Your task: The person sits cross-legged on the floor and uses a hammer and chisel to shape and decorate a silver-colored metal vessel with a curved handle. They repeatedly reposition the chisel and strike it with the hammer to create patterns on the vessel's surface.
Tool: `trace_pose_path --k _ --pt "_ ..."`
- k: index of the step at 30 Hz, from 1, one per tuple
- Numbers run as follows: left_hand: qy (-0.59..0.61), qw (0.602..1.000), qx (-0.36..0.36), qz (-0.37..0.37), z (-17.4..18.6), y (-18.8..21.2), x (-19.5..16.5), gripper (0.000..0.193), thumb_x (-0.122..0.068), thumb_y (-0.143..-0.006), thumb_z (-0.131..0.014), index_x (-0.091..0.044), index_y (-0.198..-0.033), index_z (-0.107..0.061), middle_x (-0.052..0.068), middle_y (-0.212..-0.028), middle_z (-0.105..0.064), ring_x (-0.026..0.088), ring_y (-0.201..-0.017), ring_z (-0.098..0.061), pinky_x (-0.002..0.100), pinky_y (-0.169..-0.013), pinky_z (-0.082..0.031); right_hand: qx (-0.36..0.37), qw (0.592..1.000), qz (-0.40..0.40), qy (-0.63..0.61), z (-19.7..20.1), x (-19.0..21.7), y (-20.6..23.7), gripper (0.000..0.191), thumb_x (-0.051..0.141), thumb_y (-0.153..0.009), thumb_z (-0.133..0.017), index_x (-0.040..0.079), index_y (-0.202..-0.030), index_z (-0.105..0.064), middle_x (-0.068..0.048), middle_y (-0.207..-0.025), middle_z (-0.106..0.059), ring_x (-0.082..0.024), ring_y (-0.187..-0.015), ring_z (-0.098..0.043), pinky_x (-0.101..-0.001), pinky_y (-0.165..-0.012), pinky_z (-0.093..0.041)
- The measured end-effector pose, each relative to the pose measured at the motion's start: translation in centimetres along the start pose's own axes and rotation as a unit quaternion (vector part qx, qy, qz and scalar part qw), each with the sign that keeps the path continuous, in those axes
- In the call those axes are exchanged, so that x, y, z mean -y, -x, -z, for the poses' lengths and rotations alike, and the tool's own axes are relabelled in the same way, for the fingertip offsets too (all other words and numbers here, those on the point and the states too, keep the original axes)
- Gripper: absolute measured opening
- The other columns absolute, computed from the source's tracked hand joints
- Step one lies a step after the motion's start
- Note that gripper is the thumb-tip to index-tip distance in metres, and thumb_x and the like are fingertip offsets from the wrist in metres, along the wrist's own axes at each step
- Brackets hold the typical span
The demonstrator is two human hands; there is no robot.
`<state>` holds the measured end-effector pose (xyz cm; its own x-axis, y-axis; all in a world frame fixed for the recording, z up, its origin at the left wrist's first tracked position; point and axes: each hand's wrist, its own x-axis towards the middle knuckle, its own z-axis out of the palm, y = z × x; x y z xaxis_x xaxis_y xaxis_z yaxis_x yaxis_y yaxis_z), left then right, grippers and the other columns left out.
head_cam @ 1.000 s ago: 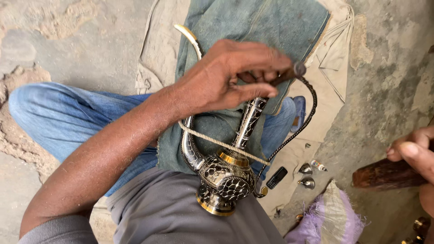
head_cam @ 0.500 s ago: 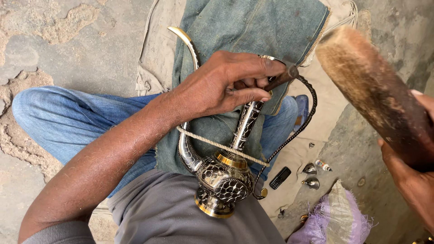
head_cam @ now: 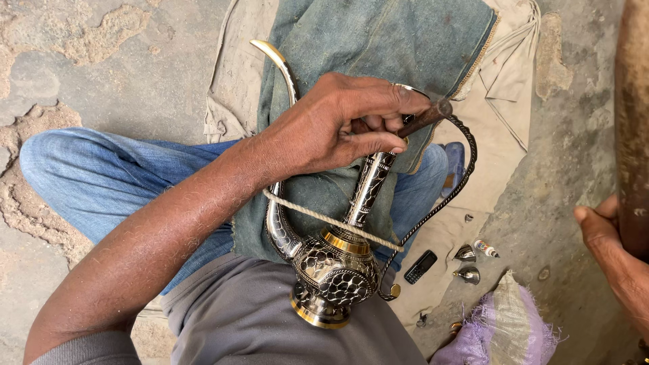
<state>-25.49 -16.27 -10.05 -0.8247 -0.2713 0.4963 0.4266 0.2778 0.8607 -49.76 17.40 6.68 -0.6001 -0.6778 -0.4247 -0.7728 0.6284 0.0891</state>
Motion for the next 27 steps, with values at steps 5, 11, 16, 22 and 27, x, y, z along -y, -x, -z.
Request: trace_pose_path --k 5,11,16,22,27 --pt "0.011 1.000 0.015 0.017 0.1 -0.1 -0.1 0.048 -0.019 -0.101 -0.079 -0.009 -0.144 -0.061 0.010 -0.111 -0.073 0.019 -0.097 -0.076 0.031 -0.080 -0.065 -0.001 0.998 -0.044 -0.036 -1.9 -3.2 -0.6 0.028 0.014 -0.107 -0.060 -0.003 -0.129 -0.060 -0.016 -0.106 -0.066 -0.022 -0.089 -0.071 -0.0311 -0.079 -0.058" --pt "0.013 1.000 0.013 -0.006 0.2 -0.2 0.1 0.048 -0.019 -0.100 -0.081 -0.009 -0.143 -0.061 0.010 -0.113 -0.073 0.019 -0.100 -0.076 0.031 -0.084 -0.066 0.028 0.988 -0.060 -0.137 -1.7 -2.7 -0.7 0.027 0.021 -0.111 -0.061 -0.005 -0.120 -0.062 -0.016 -0.099 -0.067 -0.022 -0.084 -0.072 -0.0300 -0.076 -0.059" --pt "0.007 1.000 0.006 -0.015 0.2 -0.1 0.1 0.049 -0.019 -0.101 -0.081 -0.008 -0.144 -0.060 0.011 -0.116 -0.073 0.019 -0.102 -0.076 0.032 -0.085 -0.066 -0.036 0.999 0.001 -0.018 0.5 2.7 -1.2 0.041 0.018 -0.098 -0.062 -0.006 -0.131 -0.059 -0.017 -0.100 -0.068 -0.022 -0.083 -0.070 -0.0303 -0.071 -0.058" --pt "-0.001 1.000 0.009 -0.015 0.4 0.0 -0.1 0.049 -0.016 -0.103 -0.082 -0.010 -0.146 -0.060 0.008 -0.108 -0.071 0.018 -0.097 -0.075 0.032 -0.083 -0.064 -0.082 0.992 0.092 -0.030 1.9 3.8 -1.6 0.045 0.010 -0.104 -0.062 -0.006 -0.146 -0.057 -0.016 -0.101 -0.067 -0.018 -0.077 -0.067 -0.0276 -0.067 -0.055" --pt "0.009 1.000 0.012 0.026 0.3 -0.3 -0.4 0.050 -0.013 -0.096 -0.083 -0.011 -0.141 -0.062 0.006 -0.100 -0.070 0.013 -0.086 -0.072 0.029 -0.073 -0.064 -0.008 0.998 -0.065 0.001 -0.8 -1.3 -2.0 0.024 0.017 -0.111 -0.058 -0.005 -0.120 -0.061 -0.020 -0.090 -0.064 -0.025 -0.067 -0.063 -0.0343 -0.059 -0.057"
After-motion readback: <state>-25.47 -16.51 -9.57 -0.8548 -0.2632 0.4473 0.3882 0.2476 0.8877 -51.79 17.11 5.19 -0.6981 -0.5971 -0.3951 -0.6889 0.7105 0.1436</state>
